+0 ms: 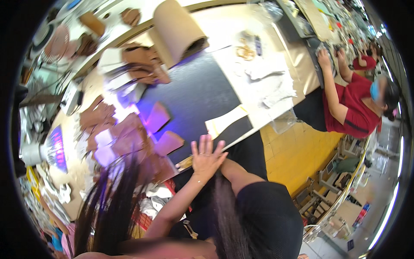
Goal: The person folds small white fabric pieces by hand at a work table, stacking them into piles and occasionally placing them into a yellow tray. The person also handles brown fabric pieces, folding and stacking them separately.
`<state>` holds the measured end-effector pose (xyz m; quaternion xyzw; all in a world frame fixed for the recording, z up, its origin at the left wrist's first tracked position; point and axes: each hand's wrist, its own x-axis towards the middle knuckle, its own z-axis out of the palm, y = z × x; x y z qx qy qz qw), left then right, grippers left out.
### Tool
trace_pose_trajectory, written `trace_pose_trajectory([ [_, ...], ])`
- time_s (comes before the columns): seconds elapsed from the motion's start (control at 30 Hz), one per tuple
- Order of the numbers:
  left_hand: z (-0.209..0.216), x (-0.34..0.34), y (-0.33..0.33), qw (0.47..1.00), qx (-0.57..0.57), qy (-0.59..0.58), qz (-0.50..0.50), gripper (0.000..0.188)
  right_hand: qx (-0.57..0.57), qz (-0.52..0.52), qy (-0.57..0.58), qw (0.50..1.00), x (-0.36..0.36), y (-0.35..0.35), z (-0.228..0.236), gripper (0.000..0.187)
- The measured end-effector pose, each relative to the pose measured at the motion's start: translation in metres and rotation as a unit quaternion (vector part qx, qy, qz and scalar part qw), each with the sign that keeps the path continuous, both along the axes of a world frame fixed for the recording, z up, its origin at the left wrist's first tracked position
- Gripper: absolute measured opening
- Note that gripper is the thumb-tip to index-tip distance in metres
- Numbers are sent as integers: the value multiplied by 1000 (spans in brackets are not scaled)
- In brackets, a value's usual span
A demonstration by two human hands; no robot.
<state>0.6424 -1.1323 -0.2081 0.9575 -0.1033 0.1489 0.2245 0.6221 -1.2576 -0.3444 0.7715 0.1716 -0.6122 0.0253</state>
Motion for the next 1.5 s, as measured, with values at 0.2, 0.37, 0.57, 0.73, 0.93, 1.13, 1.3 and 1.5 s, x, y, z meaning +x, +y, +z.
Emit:
trace_pose_trajectory([
  [0.2,-14,-6,-13,992,118,-16,51,73,91,23,-12,996,29,-21,-34,52],
  [0.37,-9,-3,-14,982,180,-39,46,79,158,22,-33,987,46,-30,-53,50],
  [0.57,-11,-5,-18,977,193,-56,67,80,218,-12,-71,973,59,-35,-66,47],
  [0.73,-10,-2,-14,979,145,-126,73,86,282,-32,-101,953,69,-35,-43,46],
  [0.93,-2,-6,-15,990,42,-96,90,79,333,40,-75,939,75,-91,74,44],
  [1.13,36,5,-11,980,-165,-106,-41,70,476,25,-37,878,110,-114,196,35],
  [1.3,88,75,17,991,-5,-129,27,37,586,-32,-274,762,142,-70,222,32],
  [1.5,129,151,52,972,123,-12,198,74,462,132,-423,768,158,-41,191,58],
])
